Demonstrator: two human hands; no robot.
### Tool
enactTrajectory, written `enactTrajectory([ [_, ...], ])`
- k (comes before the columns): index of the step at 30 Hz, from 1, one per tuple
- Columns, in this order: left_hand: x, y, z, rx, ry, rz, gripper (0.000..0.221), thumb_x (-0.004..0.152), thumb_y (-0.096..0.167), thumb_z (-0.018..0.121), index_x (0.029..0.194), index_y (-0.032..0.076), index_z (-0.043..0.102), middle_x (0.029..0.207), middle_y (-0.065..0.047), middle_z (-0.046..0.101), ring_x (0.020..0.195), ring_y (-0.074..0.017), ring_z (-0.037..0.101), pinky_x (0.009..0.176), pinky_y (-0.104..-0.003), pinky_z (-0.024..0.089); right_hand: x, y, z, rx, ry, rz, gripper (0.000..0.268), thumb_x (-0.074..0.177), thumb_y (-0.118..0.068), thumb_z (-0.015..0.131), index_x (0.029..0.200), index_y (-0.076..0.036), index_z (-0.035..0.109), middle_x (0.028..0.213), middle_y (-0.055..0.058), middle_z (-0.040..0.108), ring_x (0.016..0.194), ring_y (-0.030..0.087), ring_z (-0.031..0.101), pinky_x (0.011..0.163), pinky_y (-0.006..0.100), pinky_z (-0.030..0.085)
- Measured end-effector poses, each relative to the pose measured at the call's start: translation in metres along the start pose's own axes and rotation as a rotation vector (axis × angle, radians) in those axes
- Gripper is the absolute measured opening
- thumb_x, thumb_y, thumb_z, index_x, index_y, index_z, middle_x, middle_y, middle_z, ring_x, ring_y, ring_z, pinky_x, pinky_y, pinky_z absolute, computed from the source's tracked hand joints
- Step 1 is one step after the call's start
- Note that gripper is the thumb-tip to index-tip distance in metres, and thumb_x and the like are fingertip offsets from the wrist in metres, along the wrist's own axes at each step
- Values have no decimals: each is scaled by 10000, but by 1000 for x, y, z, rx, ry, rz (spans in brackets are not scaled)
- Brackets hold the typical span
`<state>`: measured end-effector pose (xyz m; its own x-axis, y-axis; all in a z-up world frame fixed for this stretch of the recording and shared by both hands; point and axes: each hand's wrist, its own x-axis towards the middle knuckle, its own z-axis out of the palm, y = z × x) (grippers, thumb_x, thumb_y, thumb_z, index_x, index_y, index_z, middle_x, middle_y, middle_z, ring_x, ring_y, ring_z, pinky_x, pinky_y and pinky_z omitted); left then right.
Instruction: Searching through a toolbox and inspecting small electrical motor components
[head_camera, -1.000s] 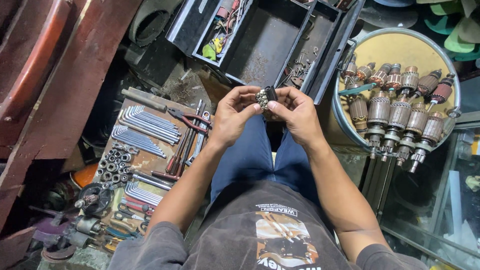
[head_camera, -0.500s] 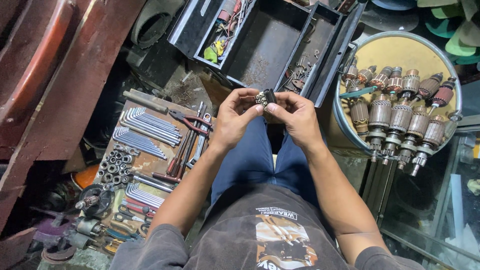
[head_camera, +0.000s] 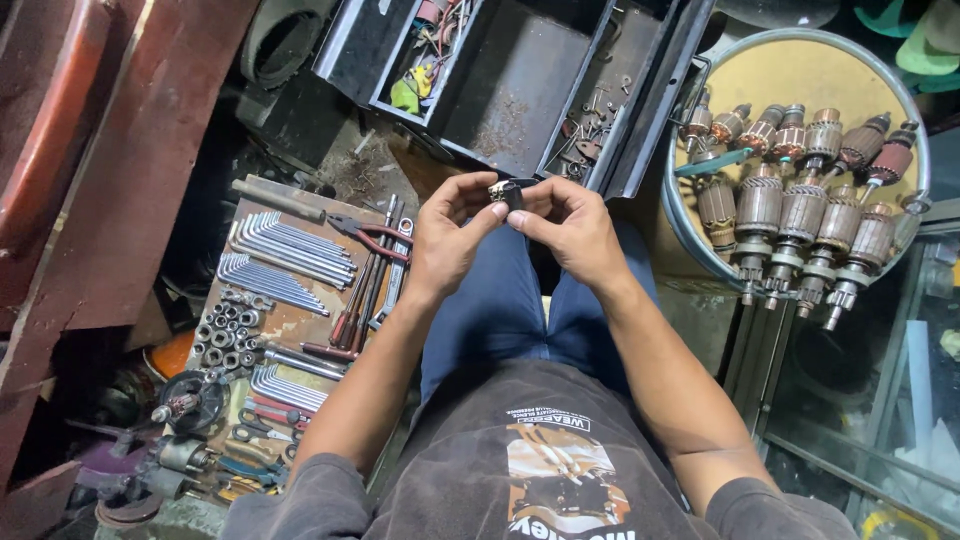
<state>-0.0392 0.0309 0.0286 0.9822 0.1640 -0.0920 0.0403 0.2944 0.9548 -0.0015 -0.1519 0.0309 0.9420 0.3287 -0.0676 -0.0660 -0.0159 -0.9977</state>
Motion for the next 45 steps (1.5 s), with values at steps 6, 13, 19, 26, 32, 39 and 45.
enactTrajectory([
  [6,-1,-5,10,29,18,3,399,863,98,841,1224,31,685,1067,-164,714,932,-199,727,797,-356,672,-2,5,-8,21,7,11,296,829,18,818,1108,23,718,875,104,737,810,105,709,743,244,604],
  [13,2,-13,19,61,21,-24,354,859,115,830,1175,33,695,1029,-141,699,879,-186,732,757,-320,662,-1,-1,-13,-46,-19,-18,435,804,4,840,1209,-7,679,941,93,723,829,118,706,763,285,611],
  [19,9,-25,16,129,28,-9,333,861,159,843,1141,43,706,1028,-119,719,921,-190,756,737,-286,653,2,6,-15,-128,12,-39,360,833,-35,834,1164,-17,695,909,84,717,808,117,688,731,289,588],
  [26,13,-22,10,180,102,21,367,913,191,796,1228,61,660,1119,-97,695,999,-167,708,844,-320,619,18,12,-2,-220,47,-53,320,814,-94,829,1114,-58,723,845,58,707,774,123,659,721,300,554],
  [32,18,-33,5,143,39,-56,365,882,139,811,1204,37,673,1074,-136,699,923,-187,715,777,-323,642,18,0,-1,-280,3,-40,308,776,-83,792,1079,-94,740,818,39,731,766,127,685,731,306,555],
  [39,16,-25,32,-87,-15,-111,264,929,90,758,1126,-48,648,963,-165,649,831,-241,751,723,-377,692,0,-10,-28,-66,60,-29,314,852,-63,802,1155,-47,724,829,49,725,763,96,656,722,254,562],
  [45,14,-22,52,-161,-62,-77,271,932,67,756,1125,-74,631,941,-147,631,842,-250,761,763,-402,697,-8,-21,-43,24,83,-40,298,881,-43,799,1158,16,705,840,107,749,743,109,698,680,238,593],
])
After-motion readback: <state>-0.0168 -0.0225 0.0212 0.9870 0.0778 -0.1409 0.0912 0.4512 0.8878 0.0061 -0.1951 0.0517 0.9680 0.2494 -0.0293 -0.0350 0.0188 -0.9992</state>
